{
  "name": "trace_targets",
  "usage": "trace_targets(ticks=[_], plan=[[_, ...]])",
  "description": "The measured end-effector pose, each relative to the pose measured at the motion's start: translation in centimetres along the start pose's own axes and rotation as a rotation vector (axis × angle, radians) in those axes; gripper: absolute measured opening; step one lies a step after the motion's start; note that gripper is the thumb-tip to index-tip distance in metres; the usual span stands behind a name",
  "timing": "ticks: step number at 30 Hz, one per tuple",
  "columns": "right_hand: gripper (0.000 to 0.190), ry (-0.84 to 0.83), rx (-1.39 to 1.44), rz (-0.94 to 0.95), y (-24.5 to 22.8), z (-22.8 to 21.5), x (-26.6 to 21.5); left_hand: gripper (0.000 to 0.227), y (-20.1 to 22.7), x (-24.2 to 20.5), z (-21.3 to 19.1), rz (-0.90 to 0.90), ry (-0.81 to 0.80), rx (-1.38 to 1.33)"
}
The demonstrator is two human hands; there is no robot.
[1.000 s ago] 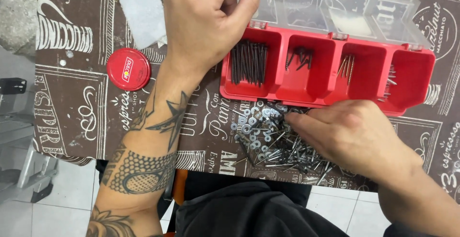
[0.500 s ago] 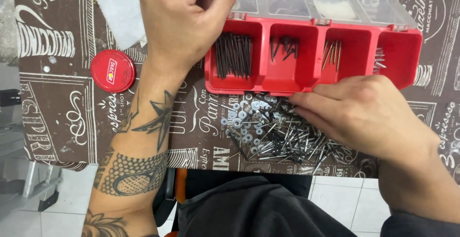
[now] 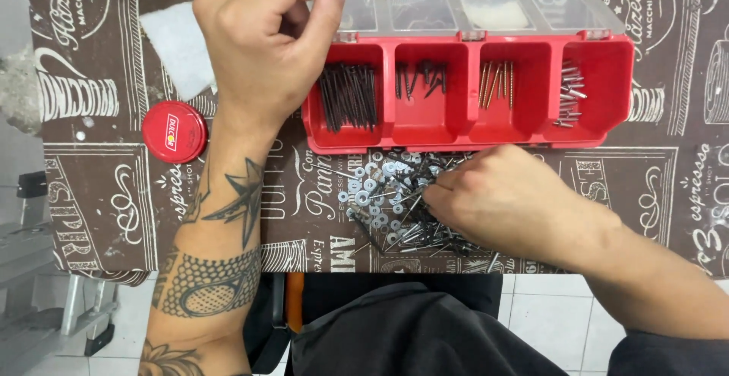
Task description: The person sorts screws and washers from a pile on the table into compartments of a red plastic organizer. They pick up individual screws, place them into specific sections, and occasionally adjust the contents within the organizer.
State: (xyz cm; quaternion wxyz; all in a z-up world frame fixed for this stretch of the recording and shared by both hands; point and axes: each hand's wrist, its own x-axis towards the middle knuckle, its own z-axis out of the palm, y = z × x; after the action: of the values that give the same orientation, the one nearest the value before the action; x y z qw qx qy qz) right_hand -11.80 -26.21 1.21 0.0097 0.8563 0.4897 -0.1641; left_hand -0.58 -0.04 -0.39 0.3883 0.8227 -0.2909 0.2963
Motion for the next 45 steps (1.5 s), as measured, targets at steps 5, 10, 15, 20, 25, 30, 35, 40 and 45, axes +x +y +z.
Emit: trace_targets(ticks=[5,10,15,20,25,30,35,40,45], plan=[[0.023,0.047,0.076,0.044,-0.9,0.9,0.5,0.023,0.9,0.3,-0.1,0.022,-0.019,-0.005],[0.024,0.066,0.268,0.072,-0.6,-1.2,0.6,0.022,1.2,0.3,0.3,0.048,-0.062,-0.012],[0.012,0.552,0.802,0.120,0.8,-3.9,-0.4,0.020,1.2,-0.4,1.3,0.097,-0.141,-0.100],[0.007,0.814,1.282,0.222,1.7,-3.9,-1.3,0.014,4.2,-0.1,1.5,0.140,-0.378,-0.333],[0.010,0.905,1.511,0.261,1.7,-3.2,-0.8,0.011,6.2,-0.1,1.0,0.184,-0.430,-0.443],[0.007,0.812,1.333,0.304,1.1,-2.6,0.5,0.009,7.3,0.8,0.4,0.109,-0.256,-0.582],[0.006,0.789,1.251,0.341,1.1,-1.9,0.8,0.010,7.7,0.9,0.5,0.015,-0.387,-0.625],[0.013,0.868,0.738,0.294,1.7,-2.8,0.0,0.014,7.7,0.4,0.5,-0.112,-0.485,-0.674],[0.021,0.982,0.149,0.125,2.7,-3.4,-1.0,0.015,6.6,-0.5,1.8,0.183,-0.345,-0.348]])
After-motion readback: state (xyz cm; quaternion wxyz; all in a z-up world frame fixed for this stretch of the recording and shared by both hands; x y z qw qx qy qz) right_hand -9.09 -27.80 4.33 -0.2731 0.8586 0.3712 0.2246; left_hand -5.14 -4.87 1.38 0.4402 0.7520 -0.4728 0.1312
